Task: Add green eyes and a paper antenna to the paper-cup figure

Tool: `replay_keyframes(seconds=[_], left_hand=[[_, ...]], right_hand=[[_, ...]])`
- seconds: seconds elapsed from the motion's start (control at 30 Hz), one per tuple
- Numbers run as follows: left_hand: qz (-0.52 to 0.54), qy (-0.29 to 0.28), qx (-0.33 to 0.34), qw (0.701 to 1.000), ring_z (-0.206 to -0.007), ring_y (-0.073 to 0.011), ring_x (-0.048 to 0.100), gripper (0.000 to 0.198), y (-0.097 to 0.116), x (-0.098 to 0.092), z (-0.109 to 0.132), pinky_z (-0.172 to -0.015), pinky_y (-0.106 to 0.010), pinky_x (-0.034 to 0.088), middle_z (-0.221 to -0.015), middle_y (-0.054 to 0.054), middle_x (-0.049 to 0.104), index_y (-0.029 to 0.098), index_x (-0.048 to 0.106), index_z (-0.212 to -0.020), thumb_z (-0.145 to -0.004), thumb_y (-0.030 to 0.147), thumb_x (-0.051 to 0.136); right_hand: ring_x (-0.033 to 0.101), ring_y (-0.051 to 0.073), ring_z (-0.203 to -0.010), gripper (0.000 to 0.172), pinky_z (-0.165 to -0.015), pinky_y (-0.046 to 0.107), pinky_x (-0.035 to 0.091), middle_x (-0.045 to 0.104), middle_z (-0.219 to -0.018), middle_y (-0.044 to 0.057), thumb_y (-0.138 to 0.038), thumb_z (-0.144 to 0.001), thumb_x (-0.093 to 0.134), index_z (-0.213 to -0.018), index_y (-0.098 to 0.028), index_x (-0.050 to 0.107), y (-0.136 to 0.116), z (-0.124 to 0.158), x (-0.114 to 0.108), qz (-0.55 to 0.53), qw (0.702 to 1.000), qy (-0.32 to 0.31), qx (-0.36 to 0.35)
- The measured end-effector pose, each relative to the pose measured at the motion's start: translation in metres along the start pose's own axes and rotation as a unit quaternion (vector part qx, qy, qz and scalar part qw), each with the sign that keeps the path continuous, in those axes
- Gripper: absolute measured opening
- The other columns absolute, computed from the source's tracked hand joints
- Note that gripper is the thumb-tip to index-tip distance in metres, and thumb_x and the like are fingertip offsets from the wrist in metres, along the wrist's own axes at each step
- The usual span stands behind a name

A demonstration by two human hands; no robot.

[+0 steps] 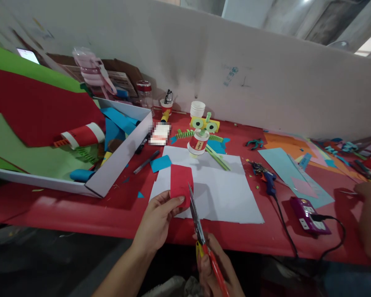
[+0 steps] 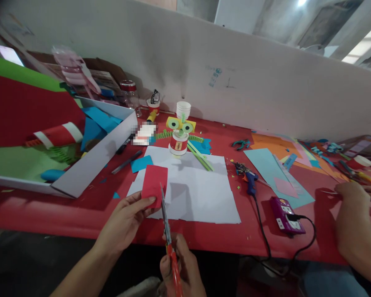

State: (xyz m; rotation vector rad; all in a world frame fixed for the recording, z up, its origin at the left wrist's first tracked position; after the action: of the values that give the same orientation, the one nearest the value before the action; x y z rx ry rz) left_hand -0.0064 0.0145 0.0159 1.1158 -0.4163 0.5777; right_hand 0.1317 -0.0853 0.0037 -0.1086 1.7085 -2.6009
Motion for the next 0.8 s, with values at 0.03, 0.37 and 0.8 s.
replay_keyframes(seconds=[0.03,0.37,0.8], left_hand=[[0.0,0.003,0.001,1.0,-0.061,-0.0098,0.058,0.011,0.0,-0.001,-0.001,-0.061,-0.021,0.05,-0.066,0.0,0.066,0.014,0.068,-0.065,-0.063,0.017,0.078],[0.011,0.036,0.015,0.999,-0.064,-0.0102,0.06,0.018,0.001,-0.01,-0.001,-0.062,-0.021,0.051,-0.063,0.002,0.063,0.015,0.063,-0.06,-0.059,0.018,0.081],[0.03,0.098,0.008,0.995,-0.059,-0.0107,0.061,0.028,0.005,-0.02,-0.008,-0.054,-0.02,0.049,-0.062,0.003,0.063,0.016,0.059,-0.062,-0.049,0.016,0.085]], right_hand=[[0.027,0.006,-0.041,0.067,-0.038,0.02,0.022,0.039,-0.055,-0.006,-0.072,-0.075,0.054,-0.12,-0.022,0.055,0.0,0.0,0.0,-0.001,1.0,0.001,0.002],[0.03,0.007,-0.04,0.066,-0.036,0.019,0.027,0.042,-0.056,-0.004,-0.072,-0.072,0.057,-0.114,-0.022,0.059,0.004,0.003,-0.002,0.011,1.0,0.016,-0.015],[0.024,0.006,-0.043,0.058,-0.037,0.018,0.023,0.034,-0.055,-0.007,-0.07,-0.078,0.052,-0.108,-0.022,0.06,-0.003,0.005,0.0,0.039,0.999,-0.009,-0.014]])
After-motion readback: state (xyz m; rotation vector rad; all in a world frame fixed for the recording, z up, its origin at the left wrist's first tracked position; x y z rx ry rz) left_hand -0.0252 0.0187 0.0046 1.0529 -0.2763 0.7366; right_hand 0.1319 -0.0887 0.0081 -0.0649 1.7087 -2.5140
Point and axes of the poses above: each hand's wrist, its own z-axis away from the middle knuckle, its own x-axis out of the palm, y = z × x, the point moved 7 cm from there along -z, towards the middle knuckle
